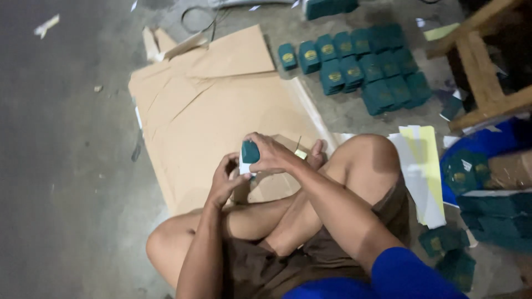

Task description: Applying small gold labels to the center of small green boxes.

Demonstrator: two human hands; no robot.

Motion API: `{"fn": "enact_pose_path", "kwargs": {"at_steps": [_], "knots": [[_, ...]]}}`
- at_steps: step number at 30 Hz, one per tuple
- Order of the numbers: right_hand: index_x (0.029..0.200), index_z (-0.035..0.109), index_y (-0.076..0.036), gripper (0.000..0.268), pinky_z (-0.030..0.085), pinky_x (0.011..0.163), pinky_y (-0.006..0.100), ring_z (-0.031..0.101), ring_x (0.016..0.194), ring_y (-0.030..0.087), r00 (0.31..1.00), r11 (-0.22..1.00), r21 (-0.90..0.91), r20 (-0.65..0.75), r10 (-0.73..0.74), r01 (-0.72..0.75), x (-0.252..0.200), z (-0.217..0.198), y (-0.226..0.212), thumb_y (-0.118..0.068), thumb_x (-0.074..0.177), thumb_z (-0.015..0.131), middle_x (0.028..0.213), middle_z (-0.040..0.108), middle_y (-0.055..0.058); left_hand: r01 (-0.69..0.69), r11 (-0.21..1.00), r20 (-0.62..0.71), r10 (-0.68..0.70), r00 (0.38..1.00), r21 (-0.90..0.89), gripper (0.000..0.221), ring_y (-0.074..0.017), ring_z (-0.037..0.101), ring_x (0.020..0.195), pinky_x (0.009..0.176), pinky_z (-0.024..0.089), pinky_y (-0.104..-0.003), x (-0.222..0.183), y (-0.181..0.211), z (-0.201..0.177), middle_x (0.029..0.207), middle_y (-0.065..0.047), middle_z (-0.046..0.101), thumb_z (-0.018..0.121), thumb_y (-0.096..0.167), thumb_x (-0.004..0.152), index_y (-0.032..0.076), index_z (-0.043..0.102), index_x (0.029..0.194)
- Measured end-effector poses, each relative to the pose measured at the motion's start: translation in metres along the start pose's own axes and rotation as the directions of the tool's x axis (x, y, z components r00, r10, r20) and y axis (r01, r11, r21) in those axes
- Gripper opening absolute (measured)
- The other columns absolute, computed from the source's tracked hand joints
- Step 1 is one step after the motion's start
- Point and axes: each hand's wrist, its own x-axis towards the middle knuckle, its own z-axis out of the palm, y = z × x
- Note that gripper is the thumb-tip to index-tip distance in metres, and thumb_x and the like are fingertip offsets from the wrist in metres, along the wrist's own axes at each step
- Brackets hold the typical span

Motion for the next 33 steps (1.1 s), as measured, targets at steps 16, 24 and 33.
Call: {"fn": "enact_pose_path", "kwargs": {"at_steps": [16, 24, 33], "knots": [[0.101, 0.061, -0.015, 0.032, 0.054, 0.082, 0.036, 0.062, 0.093, 0.017, 0.791, 0.263, 0.962, -0.215, 0.572, 0.072, -0.015, -0.195, 0.055, -0.019, 0.071, 0.071, 0.100, 0.065, 0.002, 0.432, 0.346, -0.196, -0.546, 0.815, 0.833, 0.136, -0.0492, -0.029, 0.150, 0.122, -0.004, -0.065, 0.019, -0.079, -0.005, 0.163, -0.029, -0.031, 0.072, 0.078, 0.074, 0.016, -0.009, 0.164], [0.117, 0.067, -0.008, 0.052, 0.059, 0.081, 0.036, 0.066, 0.095, 0.025, 0.665, 0.019, 0.995, -0.080, 0.742, 0.099, -0.012, -0.287, 0.157, -0.035, 0.074, 0.078, 0.107, 0.070, 0.008, 0.523, 0.628, -0.656, -0.026, 0.754, 0.576, 0.091, -0.0545, 0.003, 0.153, 0.123, 0.007, -0.063, 0.107, -0.110, 0.085, 0.162, -0.037, 0.011, 0.053, 0.061, 0.097, -0.002, 0.025, 0.156], [0.123, 0.065, -0.007, 0.059, 0.040, 0.053, 0.028, 0.057, 0.069, 0.021, 0.500, 0.502, 0.860, -0.478, 0.723, 0.095, 0.088, -0.382, 0.337, -0.047, 0.086, 0.089, 0.098, 0.062, 0.011, 0.503, 0.483, -0.603, 0.067, 0.795, 0.717, 0.073, -0.0380, 0.010, 0.157, 0.124, 0.003, -0.059, 0.118, -0.014, 0.153, 0.165, -0.026, 0.023, 0.044, 0.047, 0.101, -0.001, 0.035, 0.154]]}}
